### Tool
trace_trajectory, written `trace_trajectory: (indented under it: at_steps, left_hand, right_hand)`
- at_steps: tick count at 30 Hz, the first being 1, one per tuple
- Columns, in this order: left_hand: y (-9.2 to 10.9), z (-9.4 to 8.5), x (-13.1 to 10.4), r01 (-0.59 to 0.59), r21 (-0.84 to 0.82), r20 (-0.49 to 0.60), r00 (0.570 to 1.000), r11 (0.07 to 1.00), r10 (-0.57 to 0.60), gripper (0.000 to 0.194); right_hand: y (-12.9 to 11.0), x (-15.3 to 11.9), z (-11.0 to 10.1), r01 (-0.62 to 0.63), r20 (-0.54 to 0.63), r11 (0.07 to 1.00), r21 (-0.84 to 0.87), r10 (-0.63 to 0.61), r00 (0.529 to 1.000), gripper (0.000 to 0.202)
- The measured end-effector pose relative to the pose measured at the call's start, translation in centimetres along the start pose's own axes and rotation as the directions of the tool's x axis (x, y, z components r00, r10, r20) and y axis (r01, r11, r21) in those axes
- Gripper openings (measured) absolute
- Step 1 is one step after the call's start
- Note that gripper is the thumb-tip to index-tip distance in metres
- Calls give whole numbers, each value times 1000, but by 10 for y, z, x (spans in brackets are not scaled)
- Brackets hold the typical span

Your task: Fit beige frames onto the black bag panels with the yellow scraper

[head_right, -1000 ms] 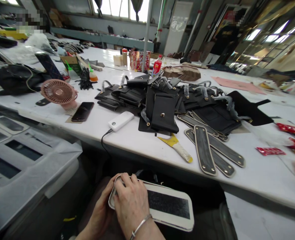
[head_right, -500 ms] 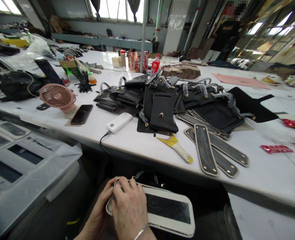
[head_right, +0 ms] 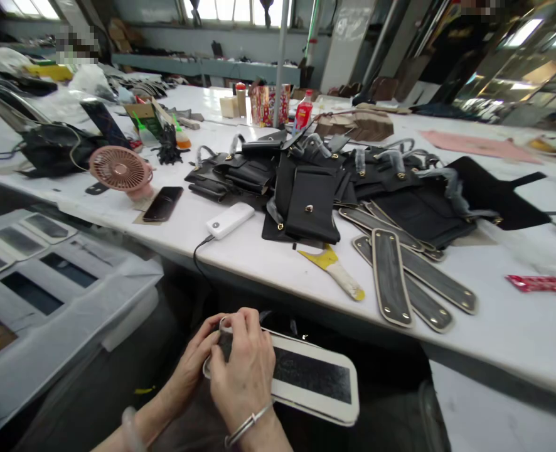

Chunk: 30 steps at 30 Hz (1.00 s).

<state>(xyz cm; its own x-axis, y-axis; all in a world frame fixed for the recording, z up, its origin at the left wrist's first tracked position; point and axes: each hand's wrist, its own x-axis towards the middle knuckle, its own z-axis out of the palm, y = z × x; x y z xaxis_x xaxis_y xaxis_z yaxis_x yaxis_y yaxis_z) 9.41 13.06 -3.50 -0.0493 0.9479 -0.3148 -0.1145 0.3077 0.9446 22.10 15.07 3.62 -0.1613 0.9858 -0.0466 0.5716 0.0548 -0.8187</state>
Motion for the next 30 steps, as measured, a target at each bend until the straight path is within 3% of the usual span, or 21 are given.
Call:
trace_trajectory:
  at_steps: [3, 5, 7, 9, 10, 11, 13, 15, 17, 20, 22, 24, 30]
  left_hand:
    - [-4, -7, 0, 15, 46, 50, 999, 999, -17, 42]
    - [-7, -15, 4, -44, 127, 88, 996, 991, 33, 45]
    - [-8, -25, 14, -126, 242, 142, 985, 962, 94, 48]
    - [-3, -34, 26, -267, 404, 246, 953, 875, 177, 55]
    - [3, -37, 32, -365, 495, 315, 921, 788, 229, 59]
    - [11, -36, 36, -479, 574, 402, 871, 664, 281, 61]
    - [34, -25, 41, -697, 627, 609, 717, 346, 340, 62]
    - [61, 1, 38, -847, 523, 795, 523, 89, 307, 60]
    - [82, 38, 29, -923, 383, 895, 377, 21, 239, 62]
    - [93, 92, 16, -974, 208, 964, 220, 89, 148, 66]
    - [86, 115, 13, -978, 170, 975, 185, 121, 122, 69]
    - [74, 126, 16, -979, 162, 980, 174, 124, 95, 70]
    - [54, 124, 29, -990, 107, 993, 111, 86, 43, 68]
  right_hand:
    - [8, -8, -32, -48, -116, 935, 351, 94, 989, 15]
    - [30, -17, -64, -16, -300, 904, 428, 159, 941, 17]
    - [68, -30, -97, -24, -509, 882, 471, 294, 809, 26]
    - [114, -43, -118, -91, -572, 766, 636, 547, 611, 36]
    - [136, -49, -122, -112, -549, 716, 689, 616, 565, 39]
    - [156, -54, -120, -132, -508, 669, 731, 664, 549, 41]
    - [184, -59, -103, -185, -337, 528, 829, 735, 589, 42]
    - [193, -59, -75, -211, -149, 374, 903, 733, 664, 40]
    - [191, -56, -49, -201, -7, 224, 954, 683, 730, 39]
    - [185, -48, -29, -148, 112, 14, 989, 583, 804, 48]
    - [185, -44, -28, -125, 160, -103, 987, 519, 840, 53]
    - [189, -42, -31, -118, 195, -190, 975, 466, 863, 53]
    - [201, -39, -32, -107, 227, -317, 942, 368, 902, 40]
